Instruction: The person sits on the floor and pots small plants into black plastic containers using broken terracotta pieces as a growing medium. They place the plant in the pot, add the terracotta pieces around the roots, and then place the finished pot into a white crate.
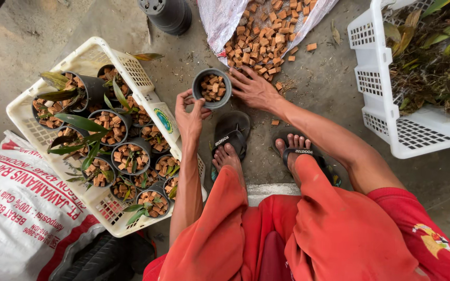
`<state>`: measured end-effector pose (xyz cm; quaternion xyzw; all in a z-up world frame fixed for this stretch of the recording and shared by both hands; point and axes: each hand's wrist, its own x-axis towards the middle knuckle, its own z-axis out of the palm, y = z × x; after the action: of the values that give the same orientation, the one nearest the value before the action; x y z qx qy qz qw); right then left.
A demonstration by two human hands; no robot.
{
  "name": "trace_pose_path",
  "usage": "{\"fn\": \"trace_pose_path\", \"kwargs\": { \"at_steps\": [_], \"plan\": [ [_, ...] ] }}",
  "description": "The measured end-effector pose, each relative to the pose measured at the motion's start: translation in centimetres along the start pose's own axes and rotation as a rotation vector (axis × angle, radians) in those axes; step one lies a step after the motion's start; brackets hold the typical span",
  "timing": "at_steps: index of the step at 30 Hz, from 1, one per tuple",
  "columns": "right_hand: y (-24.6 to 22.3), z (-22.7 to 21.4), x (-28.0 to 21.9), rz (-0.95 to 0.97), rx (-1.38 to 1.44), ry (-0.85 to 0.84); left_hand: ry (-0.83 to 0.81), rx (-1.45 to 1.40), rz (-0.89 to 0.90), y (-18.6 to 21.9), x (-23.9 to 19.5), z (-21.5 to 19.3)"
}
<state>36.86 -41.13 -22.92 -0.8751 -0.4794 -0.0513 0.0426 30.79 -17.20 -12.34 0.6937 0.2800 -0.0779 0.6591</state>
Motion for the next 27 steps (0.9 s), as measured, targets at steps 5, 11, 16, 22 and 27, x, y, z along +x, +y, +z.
{"fn": "trace_pose_path", "kwargs": {
  "at_steps": [5,11,16,22,27],
  "plan": [
    [1.9,-0.7,-4.4,0.196,-0.086,-0.051,-0.146,-0.179,-0.052,-2.6,-0.5,2.2],
    [0.6,-5.0,-5.4,0.674,0.34,0.48,-0.231,-0.002,-0.285,-5.6,-0.8,6.6],
    [-2.4,-7.8,-1.4,0.41,0.138,-0.009,-0.287,-0.098,-0.241,-7.7,-0.9,7.5],
    [-3.2,-7.7,1.4,0.53,0.223,-0.199,-0.326,-0.113,-0.213,-9.5,-0.1,7.2],
    [-3.0,-8.0,0.8,0.537,0.257,-0.265,-0.335,-0.075,-0.182,-9.0,-0.1,7.2]
  ]
}}
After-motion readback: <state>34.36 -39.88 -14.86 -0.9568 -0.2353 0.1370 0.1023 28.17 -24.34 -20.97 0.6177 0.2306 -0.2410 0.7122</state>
